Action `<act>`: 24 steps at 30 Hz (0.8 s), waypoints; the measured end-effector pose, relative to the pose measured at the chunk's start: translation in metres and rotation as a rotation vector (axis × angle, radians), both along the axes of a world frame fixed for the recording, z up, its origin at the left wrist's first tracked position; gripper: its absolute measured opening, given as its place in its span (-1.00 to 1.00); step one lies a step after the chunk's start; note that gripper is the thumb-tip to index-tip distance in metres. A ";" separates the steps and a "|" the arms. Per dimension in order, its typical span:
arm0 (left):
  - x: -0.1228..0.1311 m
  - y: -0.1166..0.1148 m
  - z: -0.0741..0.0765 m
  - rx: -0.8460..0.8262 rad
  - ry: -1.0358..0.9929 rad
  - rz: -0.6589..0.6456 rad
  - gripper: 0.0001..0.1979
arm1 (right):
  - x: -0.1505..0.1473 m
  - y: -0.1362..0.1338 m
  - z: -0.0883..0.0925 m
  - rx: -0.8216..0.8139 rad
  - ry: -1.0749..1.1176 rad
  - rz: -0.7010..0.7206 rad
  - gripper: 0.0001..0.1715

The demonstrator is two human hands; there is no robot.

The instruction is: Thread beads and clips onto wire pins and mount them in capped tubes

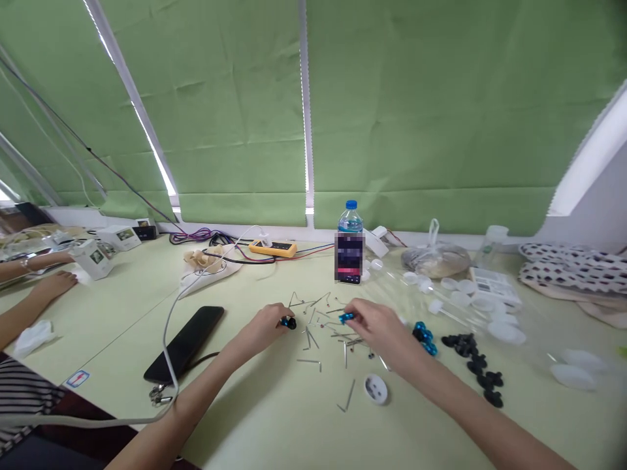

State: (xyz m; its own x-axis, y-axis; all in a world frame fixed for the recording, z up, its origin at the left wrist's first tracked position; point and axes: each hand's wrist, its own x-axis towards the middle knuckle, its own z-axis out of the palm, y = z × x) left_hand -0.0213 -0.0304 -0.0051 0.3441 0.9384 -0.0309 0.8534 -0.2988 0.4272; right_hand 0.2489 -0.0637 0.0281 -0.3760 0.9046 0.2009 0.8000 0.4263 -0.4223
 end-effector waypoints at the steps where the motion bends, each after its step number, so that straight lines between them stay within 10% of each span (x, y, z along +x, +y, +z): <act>1: 0.002 0.000 -0.001 0.001 0.001 0.001 -0.71 | 0.015 -0.008 0.004 -0.004 0.010 -0.028 -0.84; 8: 0.011 -0.003 0.002 0.049 0.006 0.005 -0.80 | 0.122 -0.066 -0.019 -0.034 -0.078 -0.217 -0.79; 13: 0.022 -0.012 0.027 0.095 -0.014 0.002 -0.79 | 0.144 -0.090 -0.050 -0.091 -0.219 -0.232 -0.78; 18: 0.093 -0.050 0.042 0.020 -0.256 -0.326 -0.83 | 0.132 -0.084 -0.054 -0.042 -0.248 -0.215 -0.78; 24: 0.186 -0.073 0.012 -0.007 -0.229 -0.665 -0.85 | 0.122 -0.076 -0.055 -0.005 -0.226 -0.239 -0.79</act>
